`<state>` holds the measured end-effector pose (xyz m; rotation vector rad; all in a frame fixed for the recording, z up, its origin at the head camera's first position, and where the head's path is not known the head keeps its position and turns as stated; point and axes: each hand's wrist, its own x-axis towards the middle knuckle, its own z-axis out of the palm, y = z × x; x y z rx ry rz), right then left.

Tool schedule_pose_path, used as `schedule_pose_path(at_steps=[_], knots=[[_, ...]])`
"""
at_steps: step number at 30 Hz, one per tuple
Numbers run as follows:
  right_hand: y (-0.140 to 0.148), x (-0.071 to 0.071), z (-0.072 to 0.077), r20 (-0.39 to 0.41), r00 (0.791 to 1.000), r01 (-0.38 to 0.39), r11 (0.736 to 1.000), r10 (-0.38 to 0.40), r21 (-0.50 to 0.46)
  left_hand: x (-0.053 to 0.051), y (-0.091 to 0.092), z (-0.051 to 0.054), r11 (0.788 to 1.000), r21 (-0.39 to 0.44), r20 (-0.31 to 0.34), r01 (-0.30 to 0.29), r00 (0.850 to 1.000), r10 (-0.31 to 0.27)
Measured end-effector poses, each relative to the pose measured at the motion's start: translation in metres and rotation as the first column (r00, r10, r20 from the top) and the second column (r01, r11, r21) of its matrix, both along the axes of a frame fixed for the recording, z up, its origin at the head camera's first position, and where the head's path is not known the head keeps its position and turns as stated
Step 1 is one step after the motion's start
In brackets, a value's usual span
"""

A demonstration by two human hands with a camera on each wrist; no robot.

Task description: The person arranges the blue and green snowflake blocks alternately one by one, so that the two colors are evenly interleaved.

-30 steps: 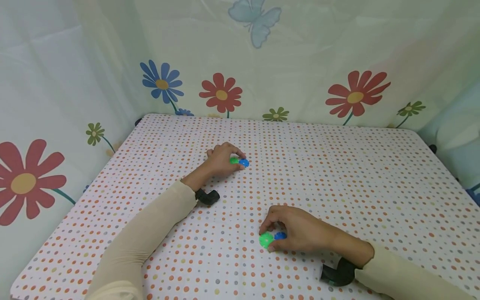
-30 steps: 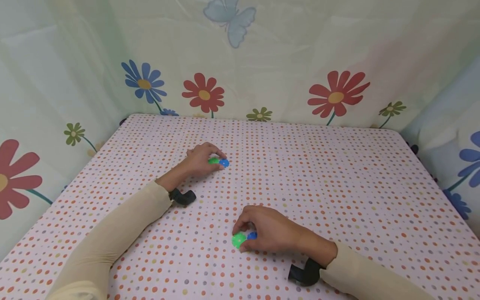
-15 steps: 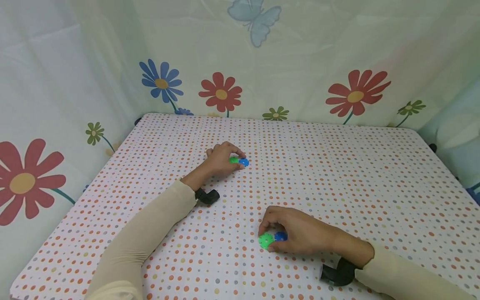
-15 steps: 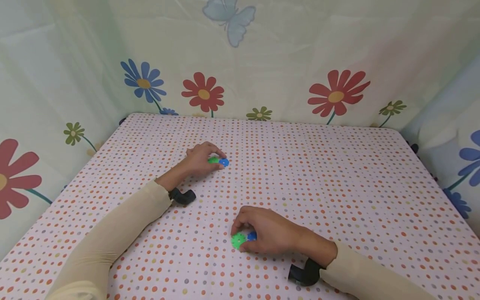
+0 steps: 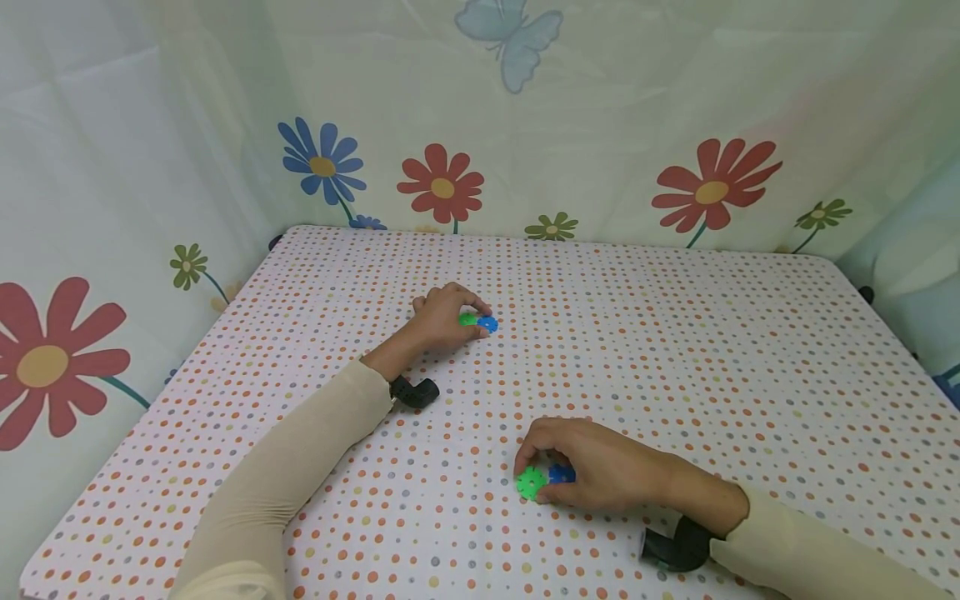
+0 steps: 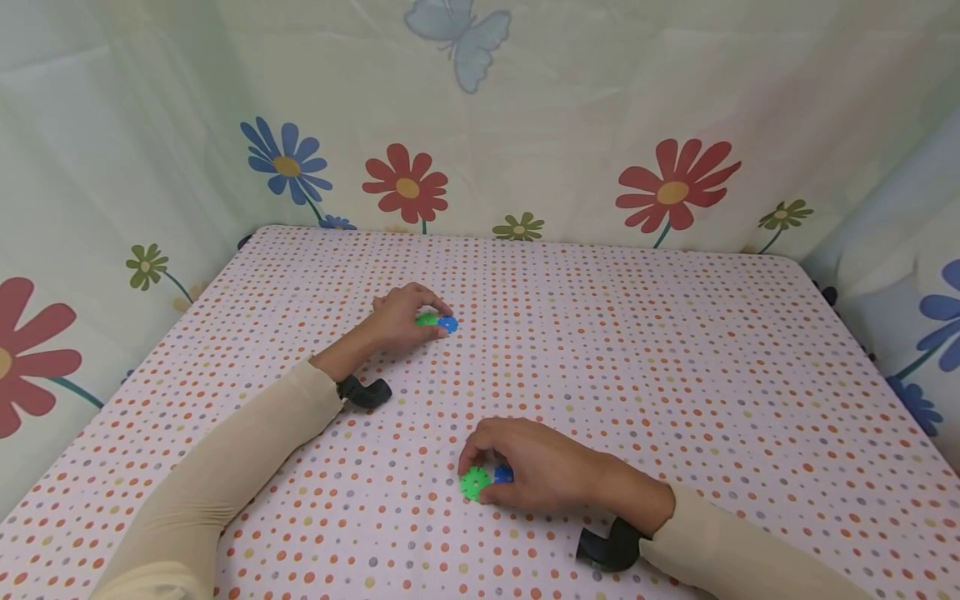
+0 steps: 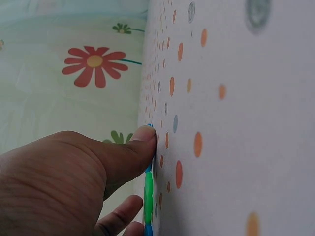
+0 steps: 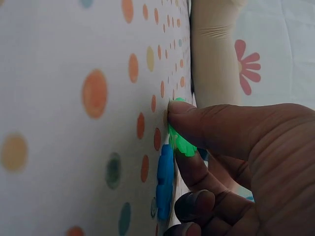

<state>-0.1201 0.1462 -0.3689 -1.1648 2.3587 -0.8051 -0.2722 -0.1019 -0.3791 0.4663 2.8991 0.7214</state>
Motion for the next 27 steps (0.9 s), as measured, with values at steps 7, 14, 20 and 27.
schedule_pose_path(at_steps=[7,14,20,27], knots=[[0.0007,-0.0003,0.0007,0.002,1.0,-0.01,1.0,0.01,0.006,0.0014,0.0002,0.001,1.0,0.009,-0.001,-0.004,1.0,0.004],[0.0007,-0.0005,0.0018,0.038,0.999,-0.008,1.0,0.008,0.011,0.0014,-0.0004,0.0021,1.0,0.009,0.004,0.0,1.0,0.0],[0.0008,-0.0009,0.0026,0.076,0.997,-0.007,1.0,0.006,0.014,0.0007,-0.0007,0.0011,1.0,0.009,0.007,0.003,1.0,-0.003],[0.0024,-0.0016,0.0006,0.097,0.995,-0.023,1.0,0.023,0.007,0.0,-0.0009,0.0,1.0,0.011,0.01,0.007,1.0,-0.007]])
